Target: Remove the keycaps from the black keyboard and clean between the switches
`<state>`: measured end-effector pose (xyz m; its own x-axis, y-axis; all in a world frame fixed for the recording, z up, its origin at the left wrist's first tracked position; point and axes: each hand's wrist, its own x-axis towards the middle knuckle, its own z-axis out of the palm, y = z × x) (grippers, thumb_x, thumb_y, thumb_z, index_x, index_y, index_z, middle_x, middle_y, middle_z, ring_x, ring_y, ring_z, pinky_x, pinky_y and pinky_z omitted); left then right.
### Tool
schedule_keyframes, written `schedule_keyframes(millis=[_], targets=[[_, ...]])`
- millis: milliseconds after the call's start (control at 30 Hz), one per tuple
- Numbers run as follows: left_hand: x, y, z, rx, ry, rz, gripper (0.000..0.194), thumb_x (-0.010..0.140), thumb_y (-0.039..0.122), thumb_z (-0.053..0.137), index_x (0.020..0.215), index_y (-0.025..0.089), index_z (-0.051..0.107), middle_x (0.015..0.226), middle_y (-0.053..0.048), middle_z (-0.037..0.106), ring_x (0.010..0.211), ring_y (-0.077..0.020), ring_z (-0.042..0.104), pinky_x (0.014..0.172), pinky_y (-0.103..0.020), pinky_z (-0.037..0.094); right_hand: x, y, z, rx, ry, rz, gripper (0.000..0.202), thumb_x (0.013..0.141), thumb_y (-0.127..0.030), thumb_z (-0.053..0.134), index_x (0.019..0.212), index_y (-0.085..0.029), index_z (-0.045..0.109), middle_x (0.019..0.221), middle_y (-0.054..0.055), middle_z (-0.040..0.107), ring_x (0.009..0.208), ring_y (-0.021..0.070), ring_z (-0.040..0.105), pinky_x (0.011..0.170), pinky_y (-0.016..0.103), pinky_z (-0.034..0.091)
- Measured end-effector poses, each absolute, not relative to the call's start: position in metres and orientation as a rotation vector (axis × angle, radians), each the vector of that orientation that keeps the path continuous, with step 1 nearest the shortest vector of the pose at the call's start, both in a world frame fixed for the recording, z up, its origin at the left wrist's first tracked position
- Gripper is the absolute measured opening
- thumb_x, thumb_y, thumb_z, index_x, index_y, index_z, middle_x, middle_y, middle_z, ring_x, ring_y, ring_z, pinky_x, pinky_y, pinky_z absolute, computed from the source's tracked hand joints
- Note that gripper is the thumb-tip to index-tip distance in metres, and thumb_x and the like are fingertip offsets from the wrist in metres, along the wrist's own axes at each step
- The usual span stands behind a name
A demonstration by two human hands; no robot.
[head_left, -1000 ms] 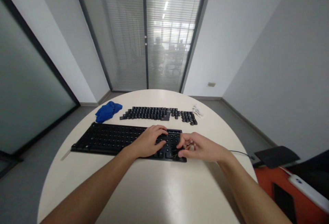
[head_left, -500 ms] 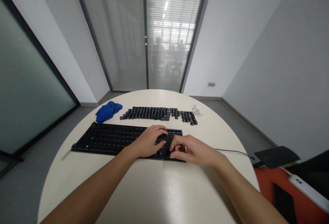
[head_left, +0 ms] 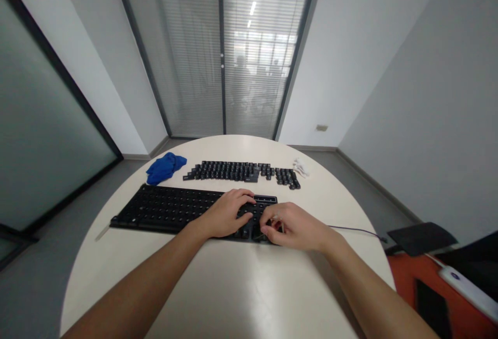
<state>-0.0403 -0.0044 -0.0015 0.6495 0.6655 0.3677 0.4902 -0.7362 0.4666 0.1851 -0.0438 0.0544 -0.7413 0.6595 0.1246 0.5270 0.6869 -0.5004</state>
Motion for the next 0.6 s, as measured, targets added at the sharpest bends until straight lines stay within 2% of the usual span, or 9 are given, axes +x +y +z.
schedule_keyframes(millis=[333, 467, 600], targets=[[-0.040, -0.003, -0.003, 2.551, 0.920, 0.761, 0.027, 0.090, 0.022, 0.059, 0.117, 0.023, 0.061, 0.133, -0.008, 0.057, 0.125, -0.0241, 0.051, 0.111, -0.044, 0.041, 0.169, -0.052, 0.061, -0.918, -2.730, 0.441, 0.014, 0.085, -0.013, 0.051, 0.081, -0.018, 0.063, 0.081, 0.004, 0.068, 0.073, 0.0163, 0.060, 0.069, 0.026, 0.042], [-0.040, -0.004, -0.002, 2.547, 0.924, 0.775, 0.026, 0.090, 0.023, 0.059, 0.116, 0.022, 0.061, 0.133, -0.008, 0.058, 0.125, -0.0241, 0.052, 0.110, -0.044, 0.042, 0.173, -0.049, 0.059, -0.941, -2.691, 0.489, 0.018, 0.092, -0.021, 0.049, 0.081, -0.018, 0.063, 0.083, 0.004, 0.069, 0.070, 0.0146, 0.059, 0.068, 0.026, 0.042], [-0.040, -0.006, 0.001, 2.561, 0.919, 0.750, 0.031, 0.090, 0.026, 0.060, 0.121, 0.023, 0.061, 0.135, -0.009, 0.056, 0.126, -0.0251, 0.051, 0.110, -0.044, 0.041, 0.178, -0.046, 0.056, -1.008, -2.682, 0.571, 0.018, 0.091, -0.028, 0.054, 0.080, -0.018, 0.065, 0.073, 0.002, 0.067, 0.061, 0.0129, 0.056, 0.061, 0.025, 0.039]])
